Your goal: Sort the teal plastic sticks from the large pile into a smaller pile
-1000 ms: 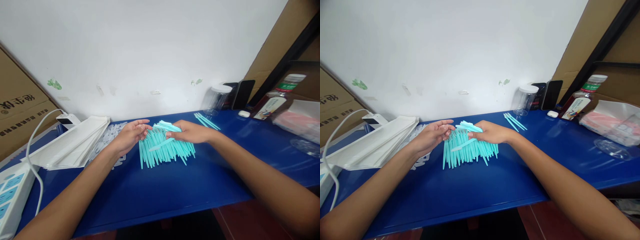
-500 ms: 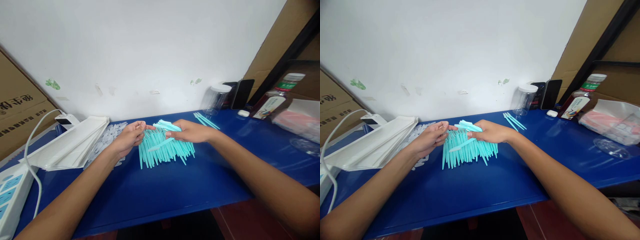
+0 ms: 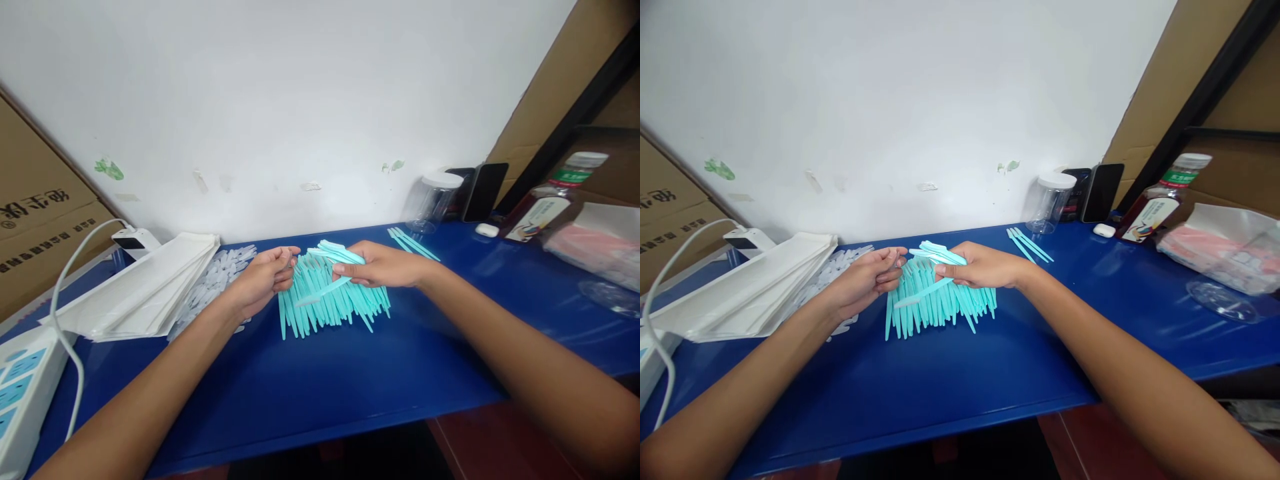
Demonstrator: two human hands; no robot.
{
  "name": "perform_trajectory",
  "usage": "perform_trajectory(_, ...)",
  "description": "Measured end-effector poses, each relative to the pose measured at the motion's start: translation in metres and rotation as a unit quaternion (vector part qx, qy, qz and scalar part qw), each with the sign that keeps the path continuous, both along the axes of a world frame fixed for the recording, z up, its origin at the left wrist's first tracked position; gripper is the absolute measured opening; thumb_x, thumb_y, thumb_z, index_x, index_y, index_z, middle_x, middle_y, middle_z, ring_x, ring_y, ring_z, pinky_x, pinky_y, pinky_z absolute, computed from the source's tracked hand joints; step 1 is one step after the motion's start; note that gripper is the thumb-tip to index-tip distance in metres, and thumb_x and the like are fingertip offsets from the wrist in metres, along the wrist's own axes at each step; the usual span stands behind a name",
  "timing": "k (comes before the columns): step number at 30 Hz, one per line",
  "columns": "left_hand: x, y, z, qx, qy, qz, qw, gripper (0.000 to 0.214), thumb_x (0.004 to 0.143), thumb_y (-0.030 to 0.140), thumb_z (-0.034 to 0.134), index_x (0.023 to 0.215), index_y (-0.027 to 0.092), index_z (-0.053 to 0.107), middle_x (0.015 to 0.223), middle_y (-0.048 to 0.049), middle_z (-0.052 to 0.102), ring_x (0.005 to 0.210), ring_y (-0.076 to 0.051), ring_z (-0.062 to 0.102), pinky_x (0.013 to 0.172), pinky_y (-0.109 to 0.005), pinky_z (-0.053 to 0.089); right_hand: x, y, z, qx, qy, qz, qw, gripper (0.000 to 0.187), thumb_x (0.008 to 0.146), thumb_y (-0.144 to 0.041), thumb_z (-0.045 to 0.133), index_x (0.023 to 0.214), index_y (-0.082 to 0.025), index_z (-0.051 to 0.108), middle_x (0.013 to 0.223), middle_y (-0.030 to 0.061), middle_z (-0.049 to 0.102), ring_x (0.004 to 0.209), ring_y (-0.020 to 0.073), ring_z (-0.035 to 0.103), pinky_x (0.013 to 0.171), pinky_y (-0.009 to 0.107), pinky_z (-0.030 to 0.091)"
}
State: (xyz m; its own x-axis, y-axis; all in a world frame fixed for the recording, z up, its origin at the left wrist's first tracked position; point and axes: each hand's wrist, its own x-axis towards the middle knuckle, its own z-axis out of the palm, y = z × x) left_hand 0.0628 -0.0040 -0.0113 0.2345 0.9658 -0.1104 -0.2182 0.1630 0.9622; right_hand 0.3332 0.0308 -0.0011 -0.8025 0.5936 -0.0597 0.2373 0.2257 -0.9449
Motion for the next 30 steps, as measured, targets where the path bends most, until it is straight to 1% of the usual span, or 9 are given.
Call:
perform_trajectory(5, -0.001, 0.001, -0.001, -0.005, -0.006, -0.008, 1.0, 0.011, 0.101, 0.014, 0.065, 0.11, 0.01, 0.064, 0.083, -0.0004, 0.056, 0.051, -0.003, 0.032, 0.044, -0.017, 0.027, 0.001, -0.003, 0.004, -0.01, -0.023, -0.006, 1.0, 0.045, 0.104, -0.06, 0.062, 0.11, -0.017, 0.068, 0.066, -0.0046, 0.049, 0.052, 0.0086, 0.036, 0.045, 0.023, 0.027)
perform_trajectory(10, -0.003, 0.001, -0.002, 0.018, 0.037, -0.027, 0.999, 0.025, 0.097, 0.033, 0.076, 0.092, 0.013, 0.061, 0.089, -0.004, 0.065, 0.047, -0.001, 0.023, 0.041, -0.019, 0.018, 0.002, -0.01, 0.009, -0.066, -0.027, -0.042, 0.997, 0.051, 0.102, -0.058, 0.066, 0.13, -0.019, 0.049, 0.071, -0.0034, 0.057, 0.053, 0.0089, 0.037, 0.046, 0.024, 0.028)
perform_trajectory(15, -0.002, -0.002, 0.001, 0.016, 0.069, -0.029, 0.997, 0.034, 0.096, 0.044, 0.077, 0.091, 0.018, 0.056, 0.096, -0.0049, 0.07, 0.047, -0.001, 0.018, 0.042, -0.02, 0.013, 0.0, -0.009, 0.011, -0.054, -0.025, -0.014, 0.998, 0.04, 0.105, -0.057, 0.063, 0.115, -0.02, 0.051, 0.071, -0.0045, 0.056, 0.05, 0.0065, 0.033, 0.044, 0.023, 0.025)
perform_trajectory(17, 0.0, -0.004, 0.003, 0.011, 0.076, -0.026, 0.997, 0.034, 0.095, 0.045, 0.077, 0.093, 0.019, 0.055, 0.089, -0.0019, 0.067, 0.047, -0.002, 0.016, 0.042, -0.02, 0.012, -0.001, -0.007, 0.01, -0.032, -0.015, 0.011, 0.999, 0.038, 0.106, -0.058, 0.061, 0.109, -0.02, 0.054, 0.072, -0.0044, 0.055, 0.05, 0.0069, 0.036, 0.043, 0.023, 0.026)
perform_trajectory(20, 0.001, -0.005, 0.004, 0.005, 0.081, -0.019, 0.996, 0.033, 0.092, 0.043, 0.082, 0.095, 0.018, 0.06, 0.065, 0.0073, 0.046, 0.047, -0.004, 0.014, 0.042, -0.021, 0.012, 0.0, -0.004, 0.006, -0.004, -0.004, 0.029, 1.0, 0.037, 0.104, -0.056, 0.064, 0.102, -0.02, 0.054, 0.071, -0.0046, 0.055, 0.052, 0.0076, 0.041, 0.043, 0.022, 0.028)
perform_trajectory(22, 0.001, -0.005, 0.003, 0.007, 0.079, -0.021, 0.997, 0.033, 0.09, 0.043, 0.083, 0.094, 0.017, 0.063, 0.06, 0.0107, 0.03, 0.048, -0.005, 0.014, 0.042, -0.021, 0.013, 0.0, -0.003, 0.005, 0.004, -0.002, 0.027, 1.0, 0.037, 0.103, -0.054, 0.067, 0.098, -0.02, 0.054, 0.069, -0.0048, 0.055, 0.052, 0.0075, 0.041, 0.044, 0.022, 0.029)
perform_trajectory(24, 0.001, -0.004, 0.002, 0.013, 0.072, -0.029, 0.997, 0.035, 0.09, 0.044, 0.083, 0.086, 0.017, 0.061, 0.06, 0.011, 0.024, 0.048, -0.005, 0.013, 0.043, -0.021, 0.014, 0.0, -0.004, 0.006, 0.008, -0.001, 0.027, 1.0, 0.037, 0.103, -0.053, 0.068, 0.097, -0.02, 0.054, 0.068, -0.0049, 0.056, 0.052, 0.0076, 0.041, 0.045, 0.022, 0.029)
perform_trajectory(27, 0.001, -0.004, 0.002, 0.018, 0.065, -0.038, 0.997, 0.039, 0.093, 0.044, 0.078, 0.075, 0.018, 0.055, 0.06, 0.0091, 0.029, 0.048, -0.004, 0.014, 0.043, -0.022, 0.014, 0.0, -0.005, 0.008, 0.012, -0.004, 0.028, 1.0, 0.037, 0.102, -0.053, 0.068, 0.1, -0.019, 0.057, 0.068, -0.0046, 0.057, 0.052, 0.008, 0.042, 0.045, 0.022, 0.03)
perform_trajectory(30, 0.003, -0.006, 0.004, 0.019, 0.07, -0.023, 0.997, 0.033, 0.095, 0.038, 0.074, 0.077, 0.016, 0.057, 0.069, 0.0035, 0.049, 0.047, -0.003, 0.019, 0.042, -0.022, 0.013, -0.001, -0.005, 0.01, 0.021, -0.006, 0.023, 0.999, 0.036, 0.102, -0.053, 0.069, 0.098, -0.019, 0.057, 0.067, -0.0041, 0.059, 0.051, 0.0079, 0.042, 0.045, 0.023, 0.03)
